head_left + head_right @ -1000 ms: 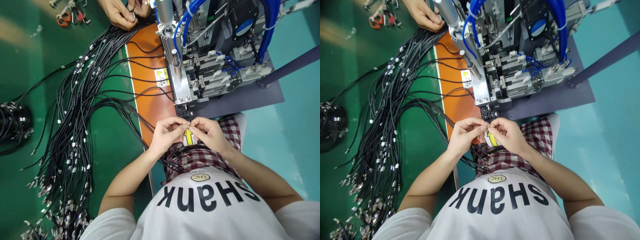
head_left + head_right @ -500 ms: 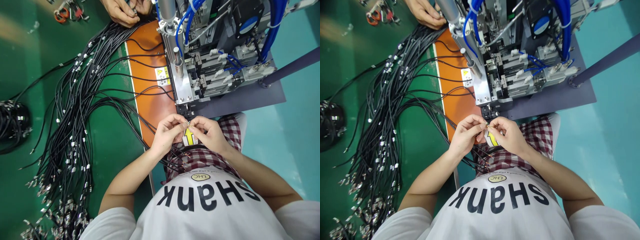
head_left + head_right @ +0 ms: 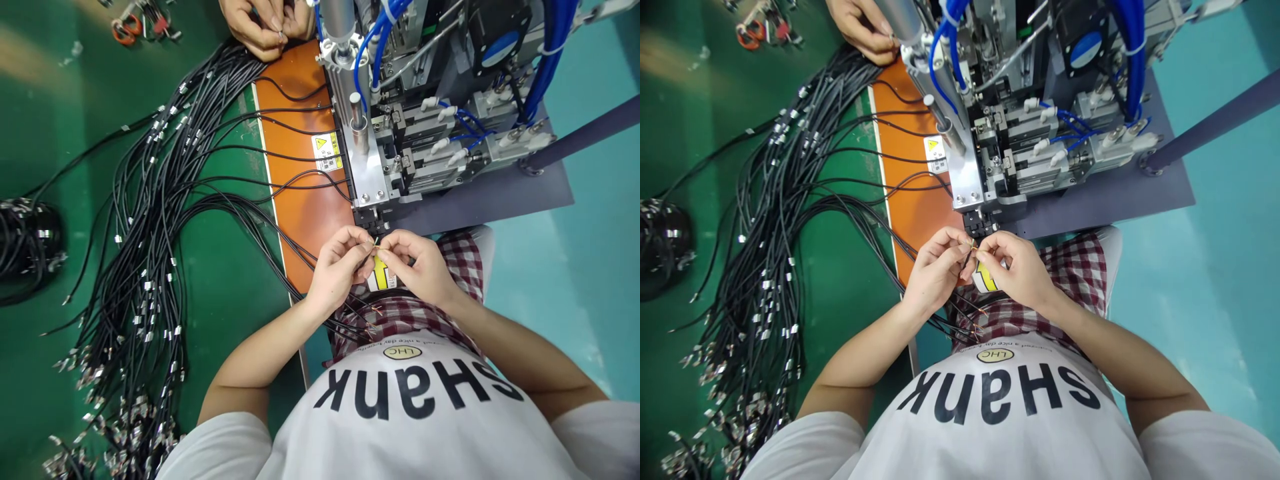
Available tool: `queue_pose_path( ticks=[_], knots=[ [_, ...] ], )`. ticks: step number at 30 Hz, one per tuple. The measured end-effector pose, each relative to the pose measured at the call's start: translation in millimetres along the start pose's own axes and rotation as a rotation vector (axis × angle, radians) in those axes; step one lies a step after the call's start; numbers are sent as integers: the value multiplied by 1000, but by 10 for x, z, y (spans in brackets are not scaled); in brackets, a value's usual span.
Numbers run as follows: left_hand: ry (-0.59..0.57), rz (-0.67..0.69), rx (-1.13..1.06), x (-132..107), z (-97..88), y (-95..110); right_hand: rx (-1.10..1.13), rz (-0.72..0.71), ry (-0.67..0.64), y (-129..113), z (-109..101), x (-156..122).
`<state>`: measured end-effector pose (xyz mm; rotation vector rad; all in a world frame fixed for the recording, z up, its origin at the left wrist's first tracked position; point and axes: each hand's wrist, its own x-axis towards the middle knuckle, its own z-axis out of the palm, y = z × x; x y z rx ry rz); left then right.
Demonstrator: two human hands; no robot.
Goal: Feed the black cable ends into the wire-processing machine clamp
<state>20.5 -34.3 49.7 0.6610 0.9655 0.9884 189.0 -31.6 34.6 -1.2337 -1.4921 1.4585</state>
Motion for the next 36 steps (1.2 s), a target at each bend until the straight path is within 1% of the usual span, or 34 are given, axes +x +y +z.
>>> queue_pose_path(
  ticks=[8, 14, 18, 22, 25, 29, 33, 36],
  knots=[
    [-10, -25, 44, -14, -45, -11, -7, -2, -8, -28, 5, -13],
    [58, -6, 43, -28, -24, -46, -3, 2, 9, -29, 21, -12],
    [76, 17, 11, -33, 6, -44, 1, -22, 24, -26, 40, -10],
    [93, 19, 49, -45, 10, -31, -46, -20, 17, -52, -6, -13],
    [78, 11, 115, -57, 3, -23, -113, -28, 35, -109, -73, -32],
    [48, 5, 172, -64, 3, -20, -234, -103, 131, -180, -118, -58],
    [-1, -5, 176, -53, -4, -19, -294, -150, 104, -158, -108, -55],
    [-15, -41, 162, -38, -23, -19, -245, -98, 99, -98, -98, -54]
  ],
)
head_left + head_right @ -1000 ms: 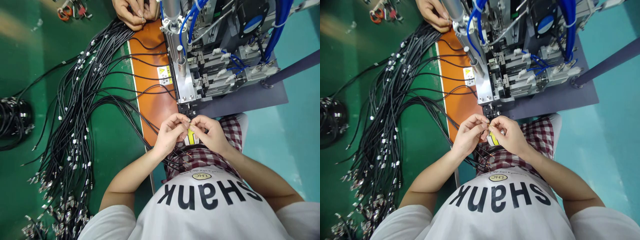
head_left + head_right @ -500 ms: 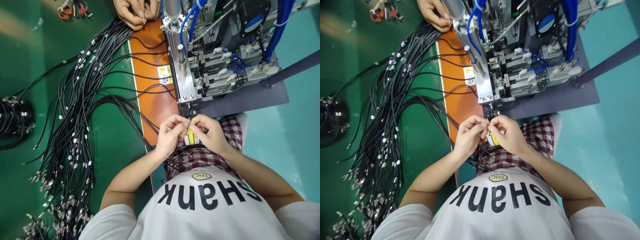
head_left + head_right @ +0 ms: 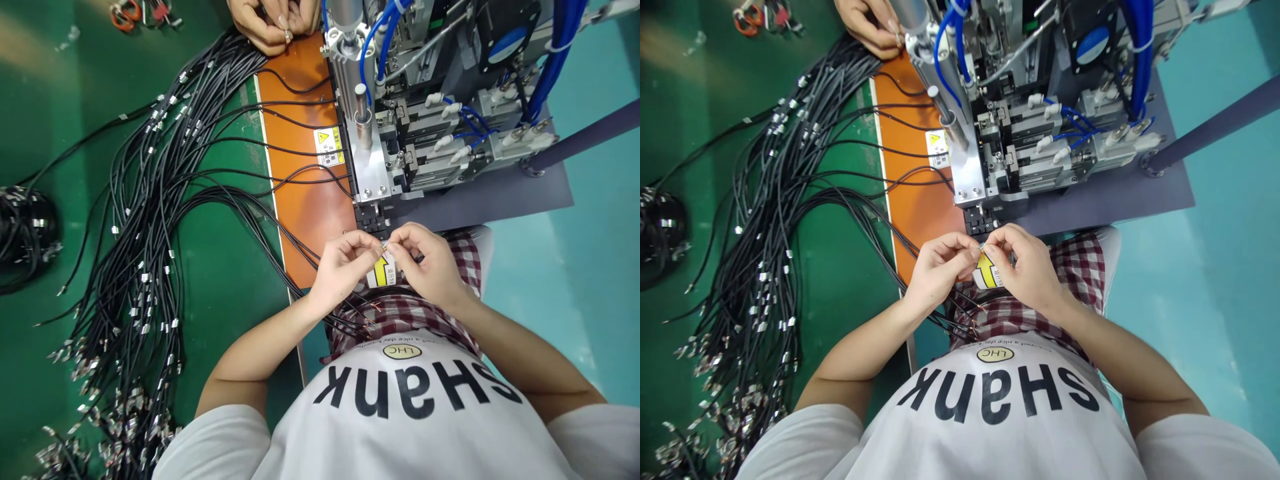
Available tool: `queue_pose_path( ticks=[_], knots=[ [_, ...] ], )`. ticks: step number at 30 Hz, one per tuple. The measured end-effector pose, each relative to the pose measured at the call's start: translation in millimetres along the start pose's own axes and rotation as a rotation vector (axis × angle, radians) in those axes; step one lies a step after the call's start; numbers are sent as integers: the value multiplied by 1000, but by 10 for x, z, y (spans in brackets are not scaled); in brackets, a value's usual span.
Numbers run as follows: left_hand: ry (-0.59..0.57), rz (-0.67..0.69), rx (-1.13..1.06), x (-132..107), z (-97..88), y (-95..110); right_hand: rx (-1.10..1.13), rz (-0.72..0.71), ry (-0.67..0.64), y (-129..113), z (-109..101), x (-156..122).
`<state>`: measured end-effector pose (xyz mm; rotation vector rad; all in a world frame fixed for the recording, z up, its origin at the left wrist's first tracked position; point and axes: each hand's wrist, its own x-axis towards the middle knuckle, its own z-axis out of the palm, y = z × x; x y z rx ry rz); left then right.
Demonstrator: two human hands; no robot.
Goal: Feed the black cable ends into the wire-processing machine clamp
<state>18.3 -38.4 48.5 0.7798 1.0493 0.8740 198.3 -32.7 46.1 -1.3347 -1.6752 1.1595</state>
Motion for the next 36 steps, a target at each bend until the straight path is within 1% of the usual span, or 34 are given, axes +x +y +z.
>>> queue_pose_path(
  ticks=[2, 4, 10, 14, 20, 23, 26, 32, 34, 36],
  knots=[
    [-4, -20, -20, 9, -14, -3, 82, 65, -13, 29, 8, -14],
    [-6, -27, -37, 16, -24, -9, 129, 97, -13, 40, 7, -34],
    [-27, -10, -68, 21, -38, -28, 93, 16, 54, 0, -2, -77],
    [-18, -16, -63, 20, -39, -24, 95, 18, 74, -10, -1, -73],
    [-12, -13, -50, 13, -30, -12, 304, 167, 39, -4, 5, -58],
    [0, 11, -16, 13, -18, -11, 353, 221, 39, -14, 14, -44],
    [9, 44, 15, 15, -1, -8, 339, 256, 48, -24, 20, -24],
    [14, 68, 85, 15, 19, -8, 277, 250, -8, -4, 18, -5],
    [11, 94, 161, 13, 10, -19, 264, 235, -4, 10, 25, -11],
    [20, 161, 297, 8, -8, -33, 249, 220, 3, 32, 34, -19]
  ],
)
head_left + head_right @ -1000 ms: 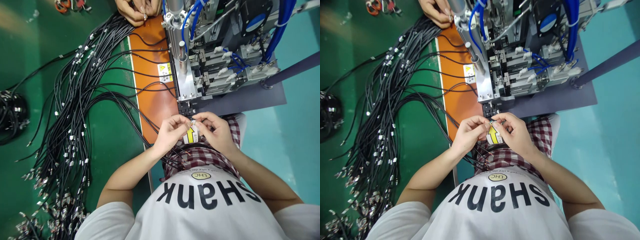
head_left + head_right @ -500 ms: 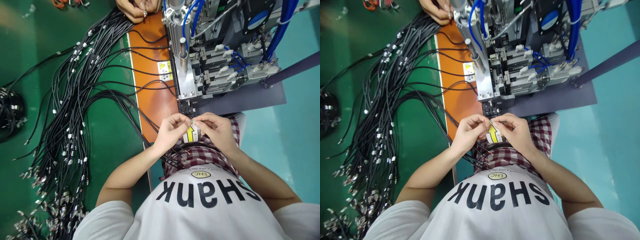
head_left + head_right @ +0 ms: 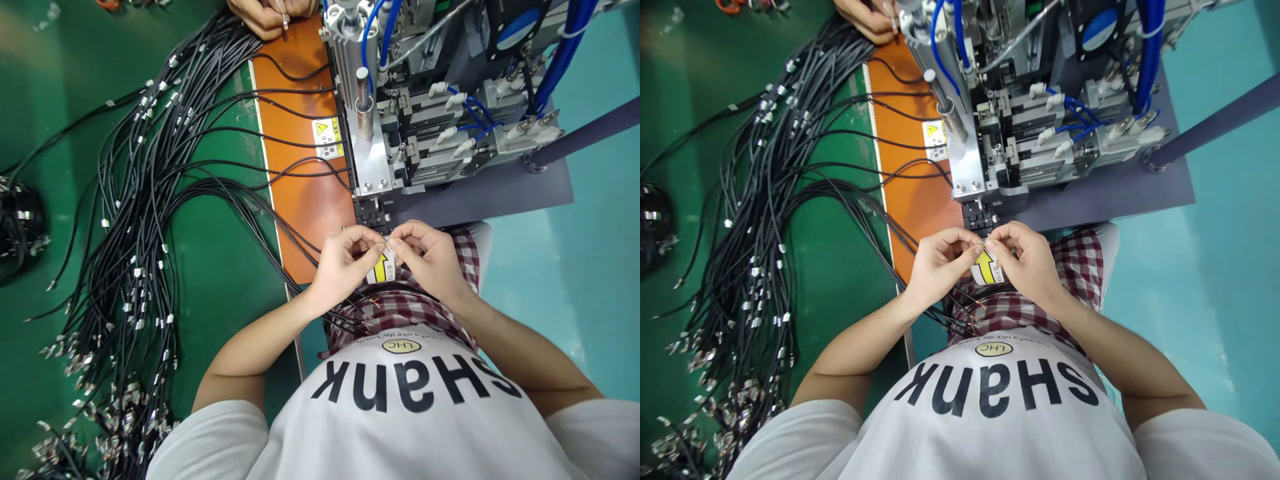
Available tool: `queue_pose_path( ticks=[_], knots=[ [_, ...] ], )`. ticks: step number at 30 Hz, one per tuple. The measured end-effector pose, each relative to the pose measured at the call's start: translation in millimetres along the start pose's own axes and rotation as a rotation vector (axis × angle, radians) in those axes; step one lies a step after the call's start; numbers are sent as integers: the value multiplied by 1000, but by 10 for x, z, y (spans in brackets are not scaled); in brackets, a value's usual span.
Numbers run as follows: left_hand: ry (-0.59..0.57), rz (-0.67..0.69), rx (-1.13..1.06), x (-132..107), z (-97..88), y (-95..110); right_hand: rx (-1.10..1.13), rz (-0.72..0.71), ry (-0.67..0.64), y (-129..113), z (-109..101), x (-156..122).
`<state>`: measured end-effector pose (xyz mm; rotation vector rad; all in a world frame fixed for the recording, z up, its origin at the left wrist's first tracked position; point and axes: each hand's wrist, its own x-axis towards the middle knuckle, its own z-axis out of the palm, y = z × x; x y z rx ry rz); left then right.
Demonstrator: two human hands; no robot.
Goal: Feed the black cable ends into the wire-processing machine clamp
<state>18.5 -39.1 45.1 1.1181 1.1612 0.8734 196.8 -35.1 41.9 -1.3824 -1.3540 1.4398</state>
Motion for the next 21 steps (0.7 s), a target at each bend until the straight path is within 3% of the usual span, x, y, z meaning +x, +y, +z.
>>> queue_pose_path(
  ticks=[6, 10, 16, 21],
  knots=[
    [64, 329, 522, 13, -87, -24, 29, 21, 77, 155, -57, 81],
    [54, 443, 714, 134, -173, -42, 88, 64, 97, 291, -113, 263],
    [70, 552, 839, 371, -263, -170, 149, 97, 117, 426, -102, 540],
    [69, 544, 839, 422, -296, -247, 174, 138, 95, 453, -86, 589]
  ],
)
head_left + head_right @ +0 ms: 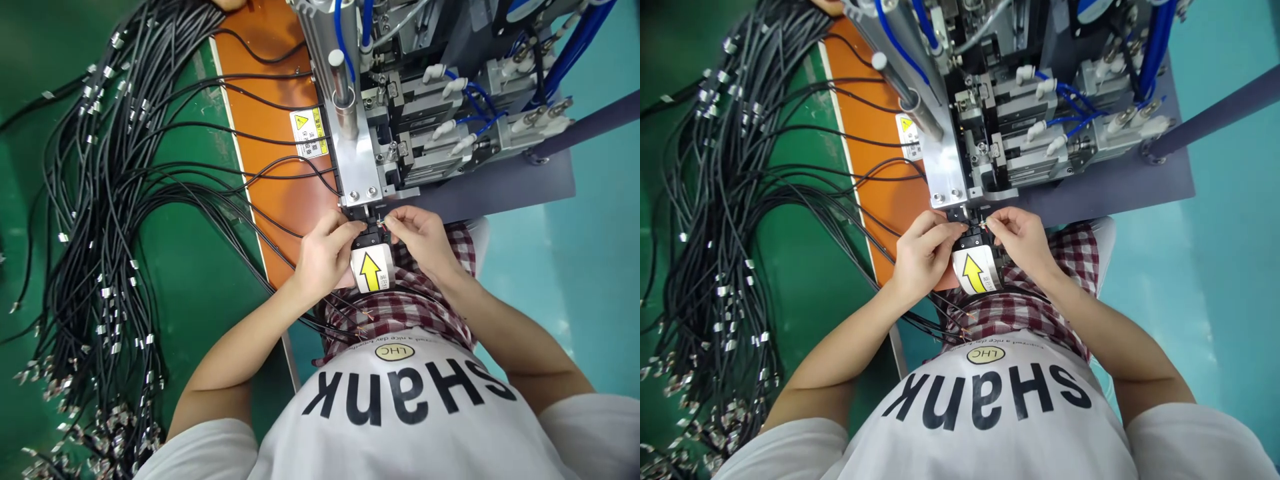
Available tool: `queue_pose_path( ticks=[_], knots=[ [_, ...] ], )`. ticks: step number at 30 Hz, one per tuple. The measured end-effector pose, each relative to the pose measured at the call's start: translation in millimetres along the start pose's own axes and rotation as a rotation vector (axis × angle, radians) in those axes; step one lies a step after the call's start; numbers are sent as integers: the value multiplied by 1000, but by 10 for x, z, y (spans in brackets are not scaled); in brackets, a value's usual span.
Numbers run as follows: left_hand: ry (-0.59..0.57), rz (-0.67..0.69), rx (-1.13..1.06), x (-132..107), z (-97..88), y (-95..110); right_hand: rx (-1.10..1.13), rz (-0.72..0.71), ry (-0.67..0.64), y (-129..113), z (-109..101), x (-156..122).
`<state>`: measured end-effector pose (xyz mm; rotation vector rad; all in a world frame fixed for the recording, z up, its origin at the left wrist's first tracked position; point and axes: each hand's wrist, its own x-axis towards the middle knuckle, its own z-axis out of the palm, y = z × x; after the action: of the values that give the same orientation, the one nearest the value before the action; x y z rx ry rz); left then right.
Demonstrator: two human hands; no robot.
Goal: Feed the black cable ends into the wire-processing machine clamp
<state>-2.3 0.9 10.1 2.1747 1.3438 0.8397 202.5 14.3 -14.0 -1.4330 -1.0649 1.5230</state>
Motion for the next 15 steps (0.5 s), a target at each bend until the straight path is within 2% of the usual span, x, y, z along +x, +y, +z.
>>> queue_pose_path(
  ticks=[8, 15],
  knots=[
    [-42, -31, 9, -3, -16, -27, 23, 9, -12, 43, -2, 28],
    [-30, -18, 7, 18, -6, -16, 23, 2, -21, 28, -11, 28]
  ],
)
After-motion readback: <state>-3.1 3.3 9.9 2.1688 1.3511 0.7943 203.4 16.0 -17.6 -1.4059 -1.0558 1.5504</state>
